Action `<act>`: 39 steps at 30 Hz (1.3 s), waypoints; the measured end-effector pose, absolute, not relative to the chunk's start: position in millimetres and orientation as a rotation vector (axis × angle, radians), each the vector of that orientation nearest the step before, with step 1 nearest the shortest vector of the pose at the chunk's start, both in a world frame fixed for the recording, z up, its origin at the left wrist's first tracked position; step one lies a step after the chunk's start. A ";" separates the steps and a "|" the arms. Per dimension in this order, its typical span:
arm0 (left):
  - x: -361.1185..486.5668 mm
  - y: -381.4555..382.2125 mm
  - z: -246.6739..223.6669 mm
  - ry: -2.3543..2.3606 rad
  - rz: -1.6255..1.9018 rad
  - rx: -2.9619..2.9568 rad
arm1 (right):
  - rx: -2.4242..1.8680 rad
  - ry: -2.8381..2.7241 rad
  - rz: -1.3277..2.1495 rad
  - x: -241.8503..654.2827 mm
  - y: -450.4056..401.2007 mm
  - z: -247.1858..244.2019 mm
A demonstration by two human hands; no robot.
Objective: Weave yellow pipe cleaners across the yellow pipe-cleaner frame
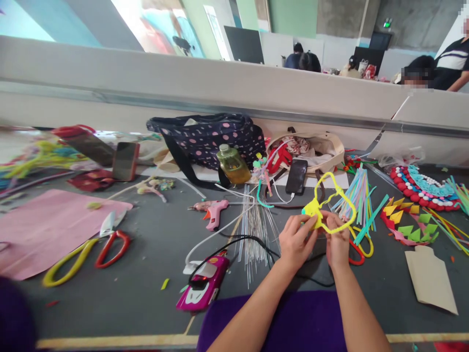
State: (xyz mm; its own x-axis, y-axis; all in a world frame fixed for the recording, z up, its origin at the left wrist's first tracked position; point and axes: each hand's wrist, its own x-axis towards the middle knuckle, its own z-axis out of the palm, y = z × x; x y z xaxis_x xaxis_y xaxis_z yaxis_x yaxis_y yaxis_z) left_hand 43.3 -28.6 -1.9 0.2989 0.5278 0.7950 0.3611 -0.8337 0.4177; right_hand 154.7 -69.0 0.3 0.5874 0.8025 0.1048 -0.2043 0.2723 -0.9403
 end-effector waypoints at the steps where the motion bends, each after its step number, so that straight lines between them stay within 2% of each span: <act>1: 44.7 -29.3 -1.6 0.852 1.546 2.388 | -1.066 -0.670 0.769 155.4 -69.2 0.8; 6: 48.4 -31.4 1.8 0.866 1.511 2.304 | -1.015 -0.741 0.809 155.1 -68.5 -0.8; 12: 51.1 -32.8 3.2 0.763 1.390 2.221 | -1.151 -0.631 0.647 160.4 -60.0 -14.8; 18: 53.4 -25.9 -2.7 0.939 1.495 1.494 | -1.137 -0.541 0.664 172.1 -58.2 -18.7; 24: 57.8 -18.9 -4.2 0.698 1.014 0.825 | -1.136 -0.598 0.760 167.6 -60.3 -15.5; 28: 58.4 -19.4 -5.4 0.706 1.029 0.753 | -1.202 -0.673 0.735 166.6 -60.2 -14.3; 33: 58.1 -16.7 -9.4 0.787 1.111 0.781 | -1.327 -0.729 0.291 173.6 -63.7 -11.5; 36: 59.2 -17.2 -12.1 0.796 1.110 0.844 | -1.409 -0.951 -0.012 176.6 -68.1 -10.0; 39: 60.3 -18.7 -14.4 0.794 1.101 0.929 | -1.447 -1.201 -0.149 176.2 -69.9 -9.9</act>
State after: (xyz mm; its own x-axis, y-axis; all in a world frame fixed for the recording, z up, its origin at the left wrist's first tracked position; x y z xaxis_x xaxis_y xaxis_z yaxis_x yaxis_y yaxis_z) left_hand 60.3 -18.7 -14.4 0.2682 0.9604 -0.0754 -0.3745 0.1760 0.9104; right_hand 176.2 -69.9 -9.9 0.4606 0.5650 0.6846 0.7153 0.2204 -0.6631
